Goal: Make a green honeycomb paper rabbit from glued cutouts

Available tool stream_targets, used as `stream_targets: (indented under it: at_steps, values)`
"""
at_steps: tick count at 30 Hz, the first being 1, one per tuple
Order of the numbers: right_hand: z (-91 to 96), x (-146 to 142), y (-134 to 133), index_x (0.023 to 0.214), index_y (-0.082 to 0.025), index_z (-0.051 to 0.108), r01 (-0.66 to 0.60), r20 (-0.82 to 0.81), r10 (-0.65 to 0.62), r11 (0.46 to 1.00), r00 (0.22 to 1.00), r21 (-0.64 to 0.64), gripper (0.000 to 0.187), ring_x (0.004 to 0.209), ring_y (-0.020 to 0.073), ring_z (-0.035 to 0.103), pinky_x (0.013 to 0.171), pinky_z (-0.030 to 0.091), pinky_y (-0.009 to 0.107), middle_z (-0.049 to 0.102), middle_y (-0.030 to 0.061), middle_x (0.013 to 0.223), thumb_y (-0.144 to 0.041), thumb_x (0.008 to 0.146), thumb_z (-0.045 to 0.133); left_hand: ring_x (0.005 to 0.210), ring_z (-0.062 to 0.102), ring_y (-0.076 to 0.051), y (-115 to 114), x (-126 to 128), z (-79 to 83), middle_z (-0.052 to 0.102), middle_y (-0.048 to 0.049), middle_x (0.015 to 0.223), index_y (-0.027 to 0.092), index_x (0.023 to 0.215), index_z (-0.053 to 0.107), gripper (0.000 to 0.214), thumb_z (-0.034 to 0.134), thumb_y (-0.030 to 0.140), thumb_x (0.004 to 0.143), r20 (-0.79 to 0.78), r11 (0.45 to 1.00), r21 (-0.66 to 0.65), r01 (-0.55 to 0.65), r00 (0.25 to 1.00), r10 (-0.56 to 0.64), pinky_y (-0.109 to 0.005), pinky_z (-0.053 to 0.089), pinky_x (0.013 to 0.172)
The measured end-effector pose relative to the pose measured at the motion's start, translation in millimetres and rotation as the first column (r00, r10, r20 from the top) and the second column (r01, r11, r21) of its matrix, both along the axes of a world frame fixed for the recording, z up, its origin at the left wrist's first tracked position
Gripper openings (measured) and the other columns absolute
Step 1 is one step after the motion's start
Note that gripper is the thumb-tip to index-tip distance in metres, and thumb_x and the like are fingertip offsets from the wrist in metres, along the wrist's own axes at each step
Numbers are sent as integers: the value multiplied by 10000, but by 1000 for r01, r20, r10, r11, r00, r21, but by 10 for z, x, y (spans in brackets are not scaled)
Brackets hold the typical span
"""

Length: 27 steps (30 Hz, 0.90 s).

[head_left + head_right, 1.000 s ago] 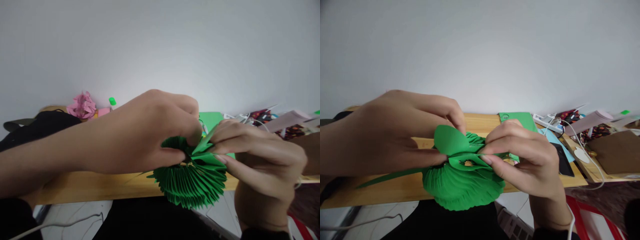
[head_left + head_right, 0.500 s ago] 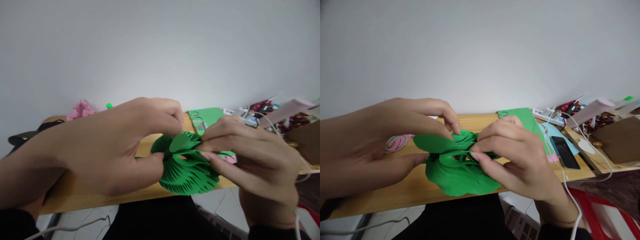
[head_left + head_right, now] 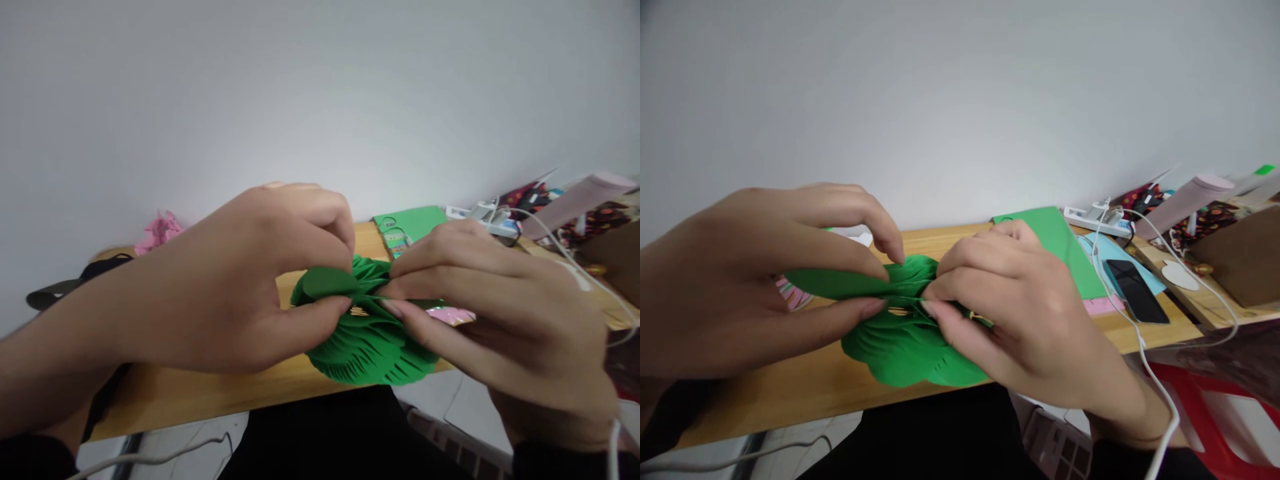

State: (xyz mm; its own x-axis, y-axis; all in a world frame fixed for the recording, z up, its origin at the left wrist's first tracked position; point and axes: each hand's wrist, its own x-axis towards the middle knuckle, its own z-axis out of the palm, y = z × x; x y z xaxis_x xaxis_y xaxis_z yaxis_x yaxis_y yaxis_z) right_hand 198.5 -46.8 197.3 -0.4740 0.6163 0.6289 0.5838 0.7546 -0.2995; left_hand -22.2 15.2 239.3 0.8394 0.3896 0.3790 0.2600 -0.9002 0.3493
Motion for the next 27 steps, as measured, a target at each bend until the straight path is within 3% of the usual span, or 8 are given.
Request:
stream_targets:
  at_steps: [5, 16, 22, 27]
  values:
    - [33, 7, 7, 843, -233, 660, 12, 22, -11, 1000, 1000, -1, 97, 737, 166, 654, 707, 508, 345, 695, 0, 812, -204, 908, 595, 630, 519, -115, 20, -16, 1, 670, -8, 917, 222, 775, 696, 125, 581, 190, 814, -61, 997, 73, 15, 998, -11, -264, 400, 598]
    - [3, -26, 3, 798, -234, 667, 69, -66, -72, 996, 995, -48, 76, 785, 178, 684, 764, 536, 341, 702, -6, 801, -204, 867, 667, 713, 585, -141, 98, -16, -6, 682, -3, 902, 240, 749, 687, 147, 570, 169, 801, -52, 1000, 3, 22, 998, -22, -241, 438, 636]
    - [-47, 62, 54, 788, -247, 698, 13, -89, -20, 997, 996, -75, 50, 798, 168, 701, 722, 553, 301, 735, -6, 850, -241, 831, 721, 682, 580, -143, 165, -25, -25, 688, -16, 899, 251, 782, 698, 131, 584, 191, 808, -33, 997, 18, 74, 997, -73, -253, 463, 613]
    - [-75, 97, 63, 838, -248, 711, 5, -116, -17, 995, 993, -99, 52, 812, 155, 701, 693, 555, 269, 743, -12, 849, -208, 813, 733, 724, 599, -153, 172, -25, -25, 691, -16, 896, 246, 774, 697, 133, 580, 201, 817, -64, 1000, -8, 27, 998, -27, -241, 467, 635]
